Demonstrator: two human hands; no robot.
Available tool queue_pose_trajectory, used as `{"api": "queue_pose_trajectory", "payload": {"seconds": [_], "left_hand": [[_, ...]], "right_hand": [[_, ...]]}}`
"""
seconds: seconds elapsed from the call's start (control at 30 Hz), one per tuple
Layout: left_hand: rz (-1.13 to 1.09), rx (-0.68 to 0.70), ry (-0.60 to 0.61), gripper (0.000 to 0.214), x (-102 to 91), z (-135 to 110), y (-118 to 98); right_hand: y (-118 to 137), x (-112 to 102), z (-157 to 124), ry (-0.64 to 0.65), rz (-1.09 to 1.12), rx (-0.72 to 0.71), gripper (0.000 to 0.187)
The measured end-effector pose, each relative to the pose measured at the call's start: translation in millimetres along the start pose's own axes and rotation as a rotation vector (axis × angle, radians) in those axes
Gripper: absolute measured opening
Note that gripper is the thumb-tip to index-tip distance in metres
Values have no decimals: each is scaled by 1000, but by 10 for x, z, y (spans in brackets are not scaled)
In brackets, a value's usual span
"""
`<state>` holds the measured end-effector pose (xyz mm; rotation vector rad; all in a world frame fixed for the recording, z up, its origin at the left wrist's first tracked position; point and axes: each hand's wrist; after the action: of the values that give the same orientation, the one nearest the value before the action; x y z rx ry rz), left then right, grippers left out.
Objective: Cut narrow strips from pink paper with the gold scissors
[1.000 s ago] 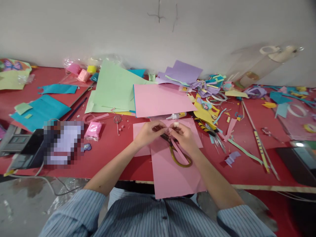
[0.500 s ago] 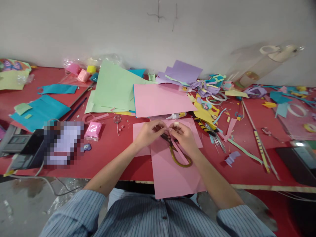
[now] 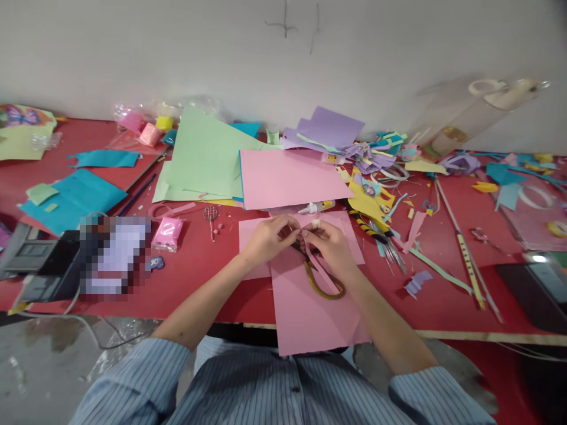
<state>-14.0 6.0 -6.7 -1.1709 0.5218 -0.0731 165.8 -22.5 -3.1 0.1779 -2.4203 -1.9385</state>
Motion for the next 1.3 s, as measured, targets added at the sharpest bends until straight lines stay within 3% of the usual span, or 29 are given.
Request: {"api": "queue_pose_trajectory", "payload": {"seconds": [0.27,0.57,0.8,1.03,1.3], "left_hand": [[105,115,57,6,-41,2,77],[91,114,134,2,-138,9,-34],[127,129,107,5,-107,1,-17],[266,266,53,4,-61,-11,73],[372,419,137,12,-139,10,78]], "right_hand": [[-21,-17,16,47,80,94,14],[11,-58,1,133,120,192,14],[23,-14,-19,71,89,195,16],[38,22,-28,46,69,201,20],[55,-12,-27,121,156,240,23]]}}
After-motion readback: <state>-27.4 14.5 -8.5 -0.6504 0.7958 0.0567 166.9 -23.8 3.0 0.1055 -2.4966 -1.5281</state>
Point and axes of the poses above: each hand's wrist, its own z-axis towards the middle knuckle, its own x-axis out of the palm, y = z × x, and after that the axes turned 10 degrees about -z, right-handed
